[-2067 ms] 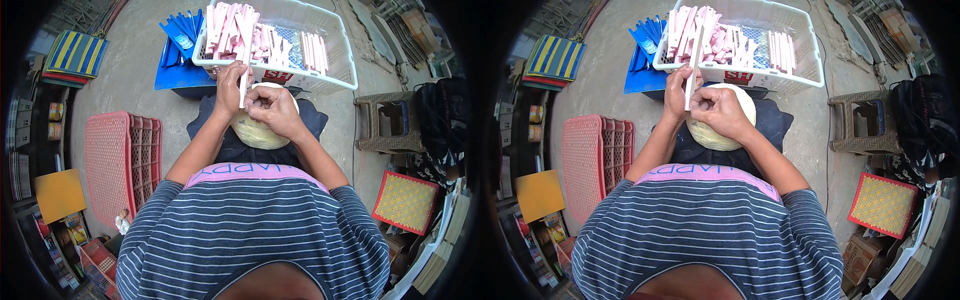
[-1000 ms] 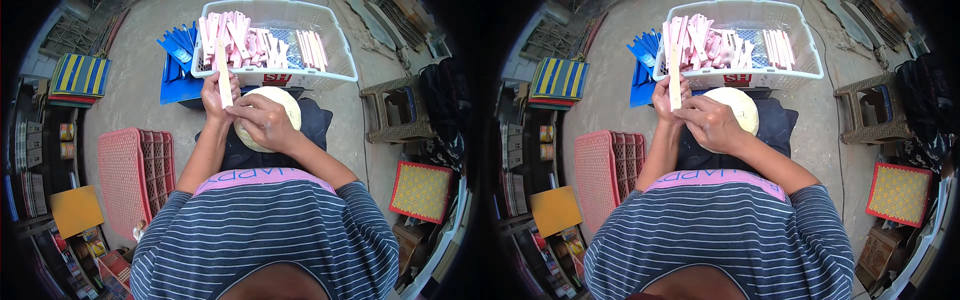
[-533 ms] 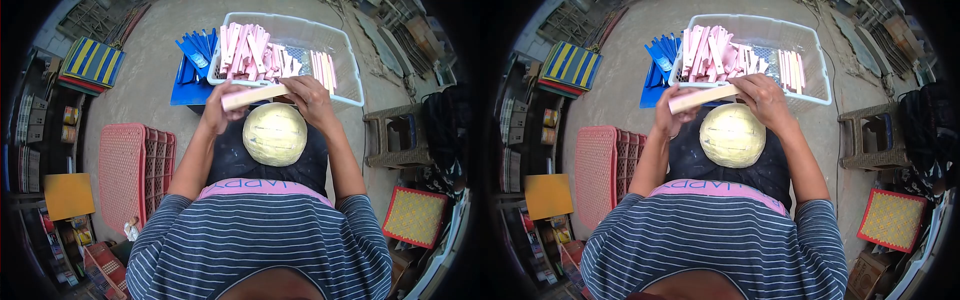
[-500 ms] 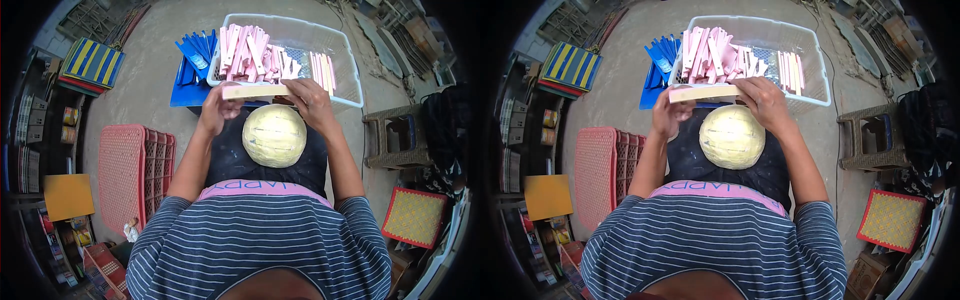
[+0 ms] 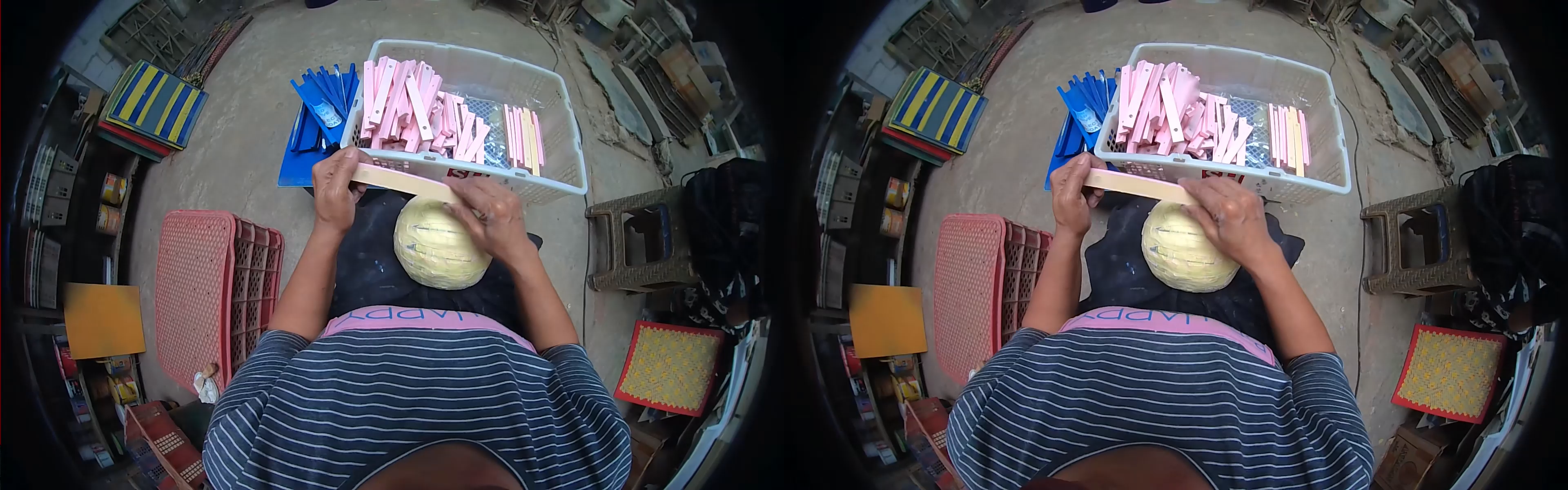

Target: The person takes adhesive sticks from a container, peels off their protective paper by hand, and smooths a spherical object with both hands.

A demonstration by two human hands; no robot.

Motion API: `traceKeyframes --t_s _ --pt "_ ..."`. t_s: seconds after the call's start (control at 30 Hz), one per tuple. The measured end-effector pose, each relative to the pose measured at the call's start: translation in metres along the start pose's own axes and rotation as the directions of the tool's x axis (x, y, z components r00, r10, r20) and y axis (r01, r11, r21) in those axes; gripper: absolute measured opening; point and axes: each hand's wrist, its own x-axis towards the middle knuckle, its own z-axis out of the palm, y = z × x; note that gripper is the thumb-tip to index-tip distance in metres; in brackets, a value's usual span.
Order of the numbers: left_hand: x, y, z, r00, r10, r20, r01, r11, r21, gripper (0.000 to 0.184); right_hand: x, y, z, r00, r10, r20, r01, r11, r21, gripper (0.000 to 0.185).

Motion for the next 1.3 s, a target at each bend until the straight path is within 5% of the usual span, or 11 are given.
traceKeyframes --t_s 0.07,0.17,0.33,0.43,0.57,0.67,0.97,1.3 --pt "0.001 -0.004 -0.005 1.0 -0.022 0.003 0.022 0.992 -0.123 0.056 -0.002 -0.005 0.002 1.0 0.008 0.005 -0.008 1.0 0.028 0.03" --pt "0.005 -0.004 0.019 0.989 0.052 -0.14 -0.109 0.892 -0.438 0.061 0.001 -0.026 0.005 0.96 0.266 0.086 -0.278 0.934 0.224 0.033" --pt "-0.004 -0.027 0.052 0.968 0.252 0.008 -0.244 0.946 -0.214 0.036 0.008 -0.048 0.027 0.871 0.413 0.266 -0.474 0.568 0.673 0.03" --pt "0.0 -0.02 0.054 0.991 0.087 -0.105 -0.129 0.851 -0.51 0.033 0.008 -0.043 0.027 0.869 0.389 0.305 -0.473 0.475 0.742 0.028" --pt "0.012 -0.019 0.045 0.991 -0.072 -0.114 -0.035 0.676 -0.736 0.033 0.008 -0.051 0.017 0.949 0.313 0.038 -0.274 0.758 0.592 0.02" --pt "0.015 -0.028 0.043 0.991 -0.124 -0.053 0.033 0.602 -0.798 0.034 0.004 -0.048 0.02 0.982 0.188 -0.029 -0.146 0.842 0.519 0.018" --pt "0.011 -0.034 0.045 0.954 -0.259 0.153 0.268 0.502 -0.822 0.032 0.0 -0.046 0.029 0.989 0.074 -0.128 0.0 0.867 0.499 0.011" --pt "0.009 -0.036 0.052 0.855 -0.507 0.107 0.408 0.532 -0.742 0.032 -0.004 -0.035 0.037 0.992 0.044 -0.116 0.008 0.911 0.412 0.01"
